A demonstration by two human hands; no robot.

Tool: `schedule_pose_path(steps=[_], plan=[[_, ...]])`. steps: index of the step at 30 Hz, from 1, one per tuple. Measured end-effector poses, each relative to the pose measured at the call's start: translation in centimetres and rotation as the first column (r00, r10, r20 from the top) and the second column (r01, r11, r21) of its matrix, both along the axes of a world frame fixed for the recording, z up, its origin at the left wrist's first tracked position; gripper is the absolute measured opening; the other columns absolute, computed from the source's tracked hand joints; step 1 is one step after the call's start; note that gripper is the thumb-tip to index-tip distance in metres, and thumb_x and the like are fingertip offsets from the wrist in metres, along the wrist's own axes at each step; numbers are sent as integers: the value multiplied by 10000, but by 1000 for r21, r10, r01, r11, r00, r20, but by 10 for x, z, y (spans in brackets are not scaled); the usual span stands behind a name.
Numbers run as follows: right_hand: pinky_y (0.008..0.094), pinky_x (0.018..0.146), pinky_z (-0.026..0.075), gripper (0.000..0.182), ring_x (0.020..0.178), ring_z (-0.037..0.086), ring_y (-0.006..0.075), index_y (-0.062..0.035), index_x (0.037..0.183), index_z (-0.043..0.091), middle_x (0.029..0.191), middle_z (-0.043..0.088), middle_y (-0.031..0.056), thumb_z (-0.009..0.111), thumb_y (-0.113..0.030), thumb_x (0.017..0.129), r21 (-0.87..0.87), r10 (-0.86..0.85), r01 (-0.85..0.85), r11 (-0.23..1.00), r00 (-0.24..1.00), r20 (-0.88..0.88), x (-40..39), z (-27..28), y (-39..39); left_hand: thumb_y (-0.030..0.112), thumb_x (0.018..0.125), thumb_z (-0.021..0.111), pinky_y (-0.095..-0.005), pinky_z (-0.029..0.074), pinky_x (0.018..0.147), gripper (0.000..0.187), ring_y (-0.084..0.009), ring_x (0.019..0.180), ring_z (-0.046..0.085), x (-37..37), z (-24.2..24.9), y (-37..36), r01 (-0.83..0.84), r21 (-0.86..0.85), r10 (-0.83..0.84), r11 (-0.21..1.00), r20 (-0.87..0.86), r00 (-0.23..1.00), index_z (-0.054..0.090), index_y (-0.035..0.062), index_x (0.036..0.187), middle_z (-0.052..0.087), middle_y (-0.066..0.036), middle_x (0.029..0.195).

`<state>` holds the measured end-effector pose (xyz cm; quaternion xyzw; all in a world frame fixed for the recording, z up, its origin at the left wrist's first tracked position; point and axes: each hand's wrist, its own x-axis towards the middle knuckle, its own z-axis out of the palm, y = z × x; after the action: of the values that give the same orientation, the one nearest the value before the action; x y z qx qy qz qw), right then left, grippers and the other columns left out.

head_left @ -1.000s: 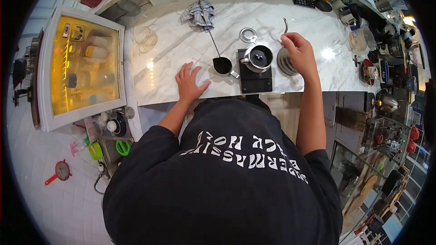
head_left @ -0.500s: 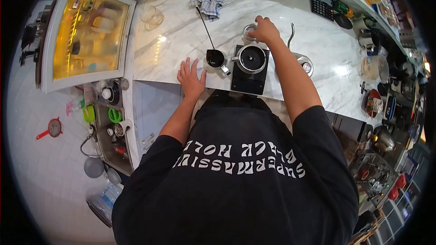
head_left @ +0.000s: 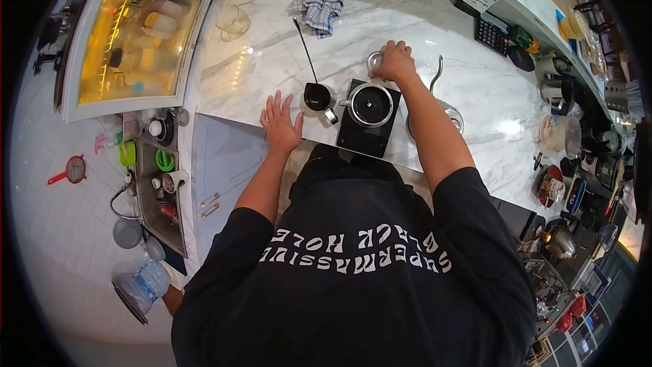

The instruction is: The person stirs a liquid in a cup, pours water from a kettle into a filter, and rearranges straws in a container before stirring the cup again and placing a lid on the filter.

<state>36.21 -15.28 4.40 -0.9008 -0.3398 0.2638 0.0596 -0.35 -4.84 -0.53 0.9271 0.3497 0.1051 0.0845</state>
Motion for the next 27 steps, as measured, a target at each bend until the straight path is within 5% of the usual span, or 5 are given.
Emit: schedule_pose_path(steps=[12,18,27], plan=[[493,1076,528,923,1253,597,465,42,1312,582,1339,614,283,1013,-371,608,164,62,-73,984,996,67,7,-14,-7,389,992,670,-603,198,1250,646,-388,1590,289,1,-2,0,-15,7,15,1000,5,1000,508,166,1577,368,-146,1710],[471,1109,502,916,1279,583,403,37,1369,582,1351,598,237,991,-396,672,4,102,-102,995,994,44,6,15,-2,377,978,685,-613,209,1237,649,-390,1582,301,0,-3,1,-11,-11,12,1000,31,999,519,165,1569,376,-150,1705],[478,1041,555,874,1273,583,424,46,1316,594,1361,564,256,1009,-335,648,173,-140,138,975,990,-6,9,-12,-10,407,962,695,-618,212,1225,651,-400,1565,325,-1,-4,2,-2,-17,3,1000,80,997,553,164,1549,410,-160,1683]])
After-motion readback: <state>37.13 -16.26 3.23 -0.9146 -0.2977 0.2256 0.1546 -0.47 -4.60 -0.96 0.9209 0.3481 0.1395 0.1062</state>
